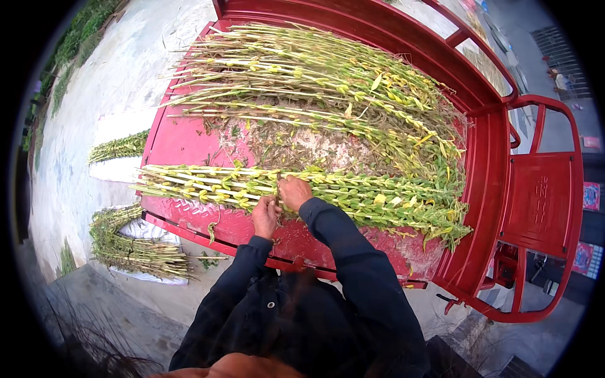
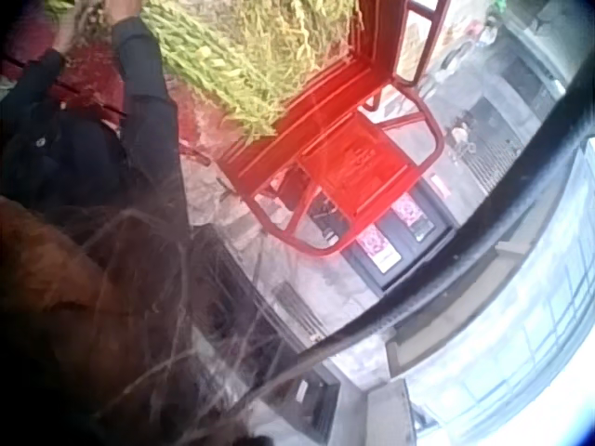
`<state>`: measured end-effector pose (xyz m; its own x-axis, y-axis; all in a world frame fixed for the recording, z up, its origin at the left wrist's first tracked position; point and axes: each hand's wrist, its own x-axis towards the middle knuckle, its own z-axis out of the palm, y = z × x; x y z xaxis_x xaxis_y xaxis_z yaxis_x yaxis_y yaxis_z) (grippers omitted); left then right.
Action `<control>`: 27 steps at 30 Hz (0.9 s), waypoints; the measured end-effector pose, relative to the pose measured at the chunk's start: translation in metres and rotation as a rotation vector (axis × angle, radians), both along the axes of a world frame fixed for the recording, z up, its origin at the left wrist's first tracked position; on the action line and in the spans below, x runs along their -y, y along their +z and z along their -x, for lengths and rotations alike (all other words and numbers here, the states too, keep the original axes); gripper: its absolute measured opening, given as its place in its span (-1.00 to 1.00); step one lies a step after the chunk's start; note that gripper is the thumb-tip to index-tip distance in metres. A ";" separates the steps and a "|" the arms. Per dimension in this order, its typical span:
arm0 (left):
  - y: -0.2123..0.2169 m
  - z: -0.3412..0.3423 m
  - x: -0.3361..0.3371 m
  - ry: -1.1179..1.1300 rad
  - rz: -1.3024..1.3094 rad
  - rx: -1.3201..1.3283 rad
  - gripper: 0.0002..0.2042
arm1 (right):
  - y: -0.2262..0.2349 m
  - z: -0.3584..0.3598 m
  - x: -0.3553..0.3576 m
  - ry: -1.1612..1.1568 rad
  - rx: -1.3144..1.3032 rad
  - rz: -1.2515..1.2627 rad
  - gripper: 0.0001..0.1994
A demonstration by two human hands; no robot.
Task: The person arranges long green plant stalks on the bed of a red utility vehicle. They gather the stalks into a bundle and tie them together using a thin strip of material. The person then adjusts the bundle on the vehicle bed.
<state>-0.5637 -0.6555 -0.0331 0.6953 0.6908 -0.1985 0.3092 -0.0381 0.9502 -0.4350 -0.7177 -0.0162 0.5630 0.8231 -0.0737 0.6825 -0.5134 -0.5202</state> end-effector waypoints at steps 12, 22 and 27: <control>-0.026 -0.001 -0.024 0.052 0.830 0.173 -0.95 | -0.004 0.004 0.005 -0.042 -0.037 -0.122 -0.88; -0.037 -0.006 -0.021 -0.025 0.610 0.141 -0.96 | 0.002 0.017 0.011 -0.038 0.038 -0.306 -0.87; -0.035 -0.010 -0.023 -0.055 0.560 0.048 -0.97 | 0.008 -0.001 0.011 0.019 -0.182 -0.144 -0.89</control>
<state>-0.5537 -0.6324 -0.0686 0.7447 0.4517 -0.4913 0.2767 0.4610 0.8432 -0.4338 -0.7287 -0.0080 0.5355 0.8429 -0.0533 0.5797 -0.4127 -0.7026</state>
